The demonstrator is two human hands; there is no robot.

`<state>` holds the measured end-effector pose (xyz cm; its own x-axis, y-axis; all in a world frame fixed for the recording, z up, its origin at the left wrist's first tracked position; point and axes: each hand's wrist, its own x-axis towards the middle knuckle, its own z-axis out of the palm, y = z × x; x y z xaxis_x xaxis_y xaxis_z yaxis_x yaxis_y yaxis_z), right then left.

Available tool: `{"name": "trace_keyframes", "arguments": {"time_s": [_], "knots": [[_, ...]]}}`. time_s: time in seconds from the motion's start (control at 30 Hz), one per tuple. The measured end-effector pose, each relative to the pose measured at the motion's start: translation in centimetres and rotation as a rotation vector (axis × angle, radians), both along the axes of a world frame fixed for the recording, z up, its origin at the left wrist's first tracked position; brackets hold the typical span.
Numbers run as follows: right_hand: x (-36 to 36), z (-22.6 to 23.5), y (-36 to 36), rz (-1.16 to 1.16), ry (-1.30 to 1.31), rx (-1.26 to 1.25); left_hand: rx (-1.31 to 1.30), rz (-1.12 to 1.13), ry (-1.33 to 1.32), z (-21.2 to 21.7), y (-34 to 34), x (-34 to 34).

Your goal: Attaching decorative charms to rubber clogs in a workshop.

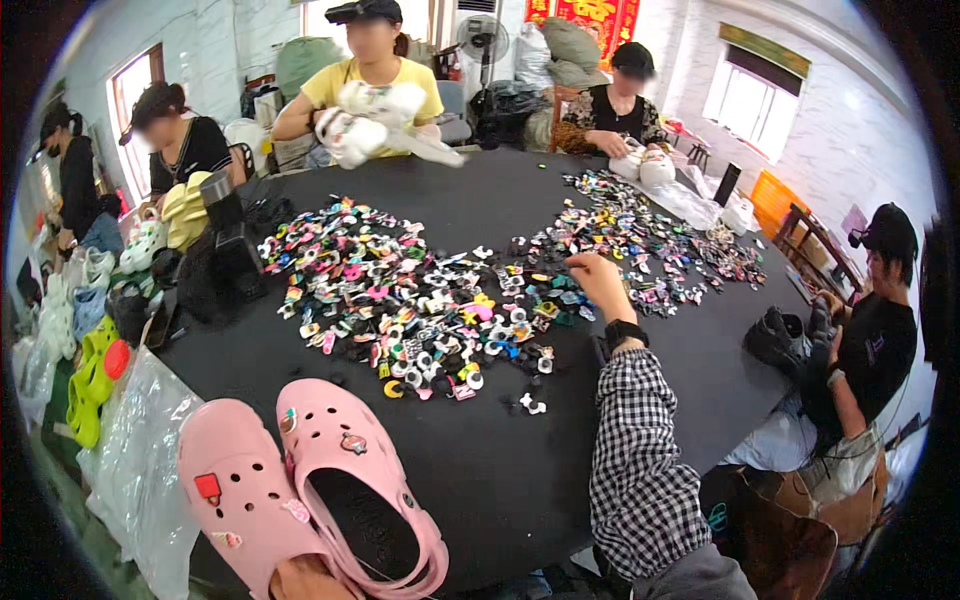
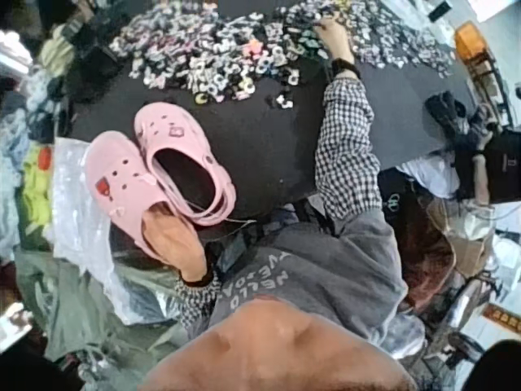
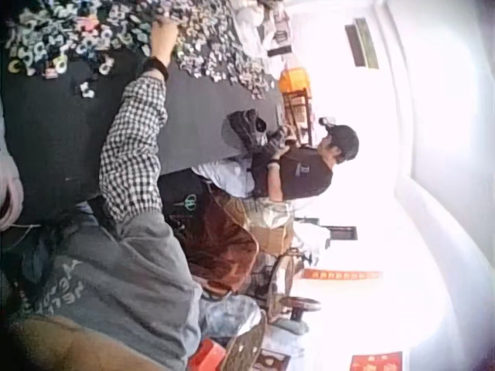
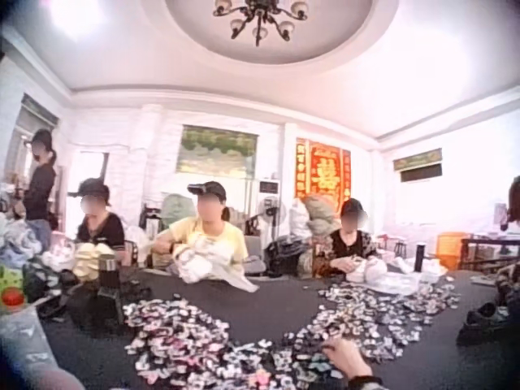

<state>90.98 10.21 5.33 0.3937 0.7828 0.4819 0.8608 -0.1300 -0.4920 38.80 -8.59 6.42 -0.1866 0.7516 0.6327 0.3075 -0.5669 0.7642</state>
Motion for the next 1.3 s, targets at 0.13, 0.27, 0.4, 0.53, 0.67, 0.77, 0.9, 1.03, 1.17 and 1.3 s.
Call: {"name": "trace_keyframes", "arguments": {"time_s": [0.13,0.27,0.4,0.53,0.67,0.77,0.9,1.03,1.17,1.3], "knots": [[-0.1,0.5,-0.7,0.031,0.006,-0.113,0.128,0.421,0.683,-0.3,-0.1,-0.3],[0.0,0.9,-0.5,0.078,-0.061,-0.170,-0.045,0.126,0.128,-1.3,-0.1,-0.9],[-1.6,1.3,0.2,0.042,-0.157,-0.198,0.097,0.374,0.671,-0.8,0.0,-1.3],[-1.1,1.0,-0.3,0.019,-0.173,-0.175,0.066,0.343,0.596,-1.1,0.0,-1.6],[-0.5,1.3,-0.7,0.098,0.021,-0.150,0.031,0.320,0.522,-1.8,0.1,-1.9],[0.0,1.3,-0.8,0.093,0.072,-0.079,0.006,0.291,0.465,-2.2,0.3,-2.0],[0.0,1.9,-0.5,0.040,0.065,-0.116,-0.030,0.262,0.400,-2.5,0.3,-2.2],[0.1,1.4,-0.6,0.084,0.072,-0.111,0.038,0.262,0.391,-2.3,0.6,-1.9],[0.3,0.6,-0.2,0.160,0.089,-0.144,0.147,0.297,0.411,-2.1,0.7,-1.6],[-0.6,0.7,0.1,0.167,-0.025,-0.101,0.063,0.303,0.394,-2.2,0.6,-1.7]]}}
